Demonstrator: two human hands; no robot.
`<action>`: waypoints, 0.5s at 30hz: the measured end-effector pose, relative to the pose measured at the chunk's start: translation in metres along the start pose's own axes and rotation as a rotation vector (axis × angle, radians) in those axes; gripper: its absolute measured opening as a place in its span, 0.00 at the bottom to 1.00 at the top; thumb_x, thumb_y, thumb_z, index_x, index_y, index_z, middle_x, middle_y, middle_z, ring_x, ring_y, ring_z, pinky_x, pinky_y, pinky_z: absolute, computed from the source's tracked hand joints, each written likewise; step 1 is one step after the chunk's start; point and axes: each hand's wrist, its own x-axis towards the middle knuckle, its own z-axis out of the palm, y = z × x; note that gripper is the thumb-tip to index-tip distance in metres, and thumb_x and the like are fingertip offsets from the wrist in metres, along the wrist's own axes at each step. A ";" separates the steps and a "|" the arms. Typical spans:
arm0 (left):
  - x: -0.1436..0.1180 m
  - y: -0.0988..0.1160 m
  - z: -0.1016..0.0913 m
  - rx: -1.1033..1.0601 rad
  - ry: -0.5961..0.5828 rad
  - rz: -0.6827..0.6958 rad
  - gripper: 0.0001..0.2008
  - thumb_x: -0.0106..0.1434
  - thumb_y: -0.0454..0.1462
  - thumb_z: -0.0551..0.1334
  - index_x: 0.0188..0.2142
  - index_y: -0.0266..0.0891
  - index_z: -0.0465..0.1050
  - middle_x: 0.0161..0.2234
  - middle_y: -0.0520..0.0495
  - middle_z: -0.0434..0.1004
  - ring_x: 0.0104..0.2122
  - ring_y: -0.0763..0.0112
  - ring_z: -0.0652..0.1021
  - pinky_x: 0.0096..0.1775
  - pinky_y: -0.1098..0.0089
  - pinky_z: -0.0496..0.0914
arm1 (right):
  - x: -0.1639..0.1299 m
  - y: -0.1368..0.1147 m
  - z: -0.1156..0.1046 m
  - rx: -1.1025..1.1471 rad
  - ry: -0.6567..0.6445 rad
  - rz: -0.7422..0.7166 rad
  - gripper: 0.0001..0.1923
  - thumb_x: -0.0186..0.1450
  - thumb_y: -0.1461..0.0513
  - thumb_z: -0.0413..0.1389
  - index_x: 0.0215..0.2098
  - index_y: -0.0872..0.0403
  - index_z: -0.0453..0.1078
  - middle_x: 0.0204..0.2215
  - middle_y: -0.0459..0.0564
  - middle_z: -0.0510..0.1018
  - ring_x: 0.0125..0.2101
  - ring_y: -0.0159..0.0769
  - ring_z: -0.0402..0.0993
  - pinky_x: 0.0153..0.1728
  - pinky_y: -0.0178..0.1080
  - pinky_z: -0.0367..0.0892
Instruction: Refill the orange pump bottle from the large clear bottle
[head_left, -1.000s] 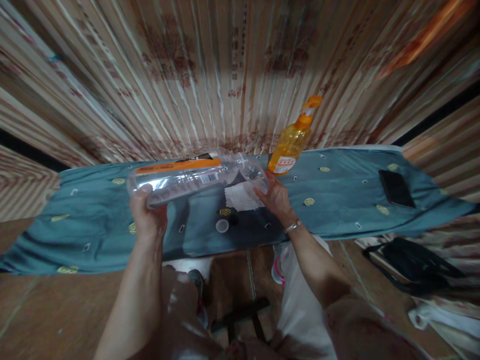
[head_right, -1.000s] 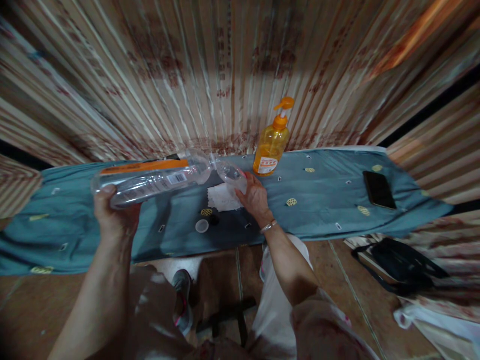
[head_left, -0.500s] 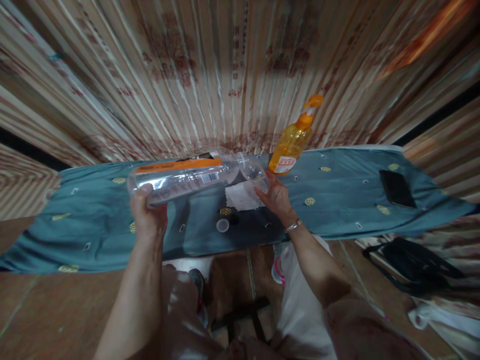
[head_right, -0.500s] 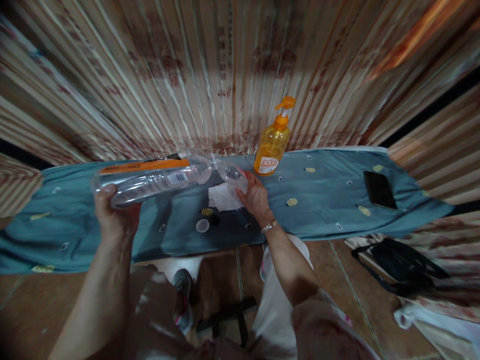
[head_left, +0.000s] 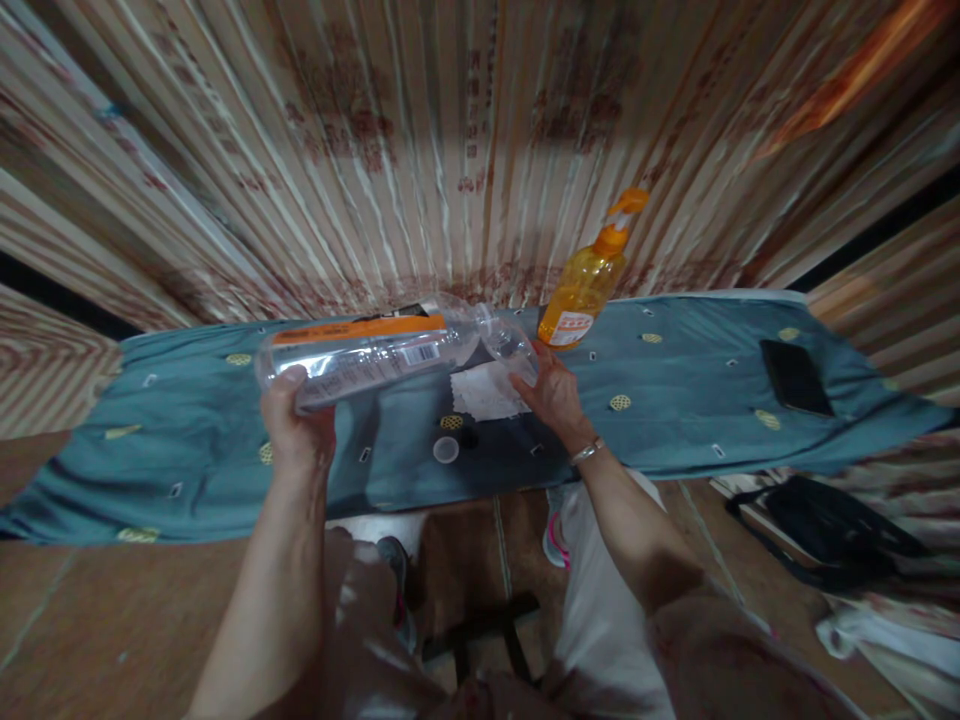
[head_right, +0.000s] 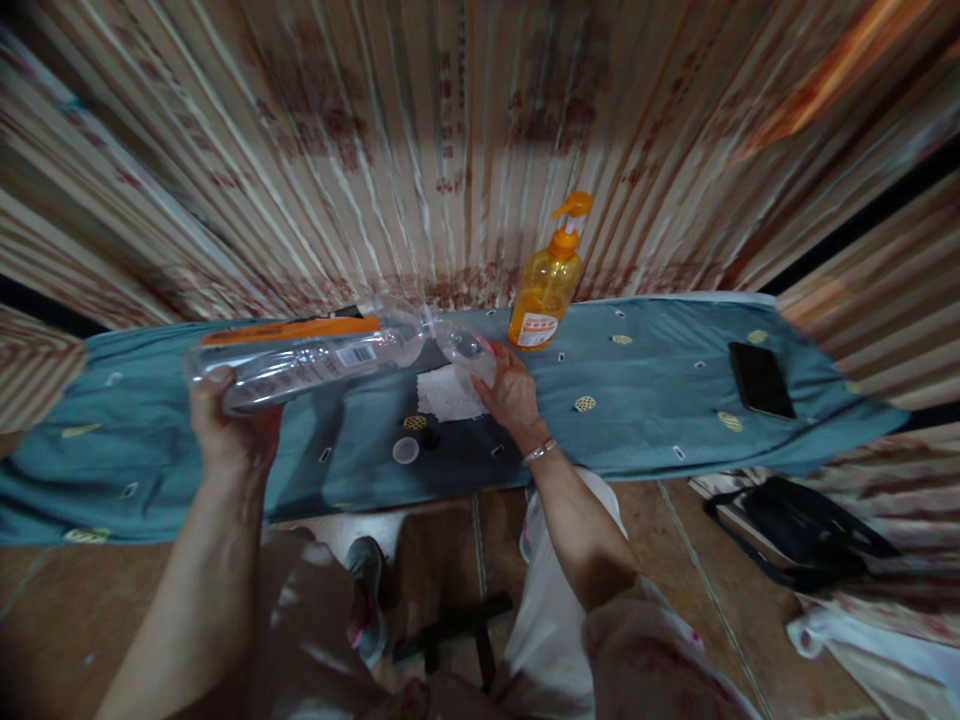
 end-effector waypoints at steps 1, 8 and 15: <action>0.001 0.000 -0.001 0.002 -0.005 0.003 0.43 0.46 0.50 0.80 0.64 0.50 0.86 0.55 0.47 0.94 0.51 0.53 0.92 0.45 0.65 0.81 | 0.000 0.000 0.000 -0.006 -0.003 0.004 0.35 0.81 0.48 0.70 0.80 0.55 0.78 0.72 0.73 0.92 0.72 0.69 0.92 0.76 0.68 0.88; 0.004 -0.002 -0.008 0.029 -0.037 -0.015 0.44 0.47 0.52 0.82 0.64 0.51 0.85 0.54 0.47 0.93 0.52 0.51 0.90 0.50 0.61 0.82 | 0.001 0.001 0.002 -0.030 -0.013 0.010 0.35 0.79 0.51 0.72 0.79 0.56 0.78 0.71 0.74 0.92 0.71 0.67 0.92 0.74 0.65 0.89; 0.000 -0.002 -0.001 -0.012 0.013 0.001 0.44 0.46 0.49 0.80 0.65 0.52 0.85 0.54 0.48 0.92 0.50 0.54 0.90 0.47 0.64 0.79 | 0.000 0.000 0.000 -0.036 -0.027 0.014 0.36 0.79 0.54 0.72 0.81 0.54 0.77 0.72 0.73 0.91 0.72 0.68 0.91 0.77 0.68 0.87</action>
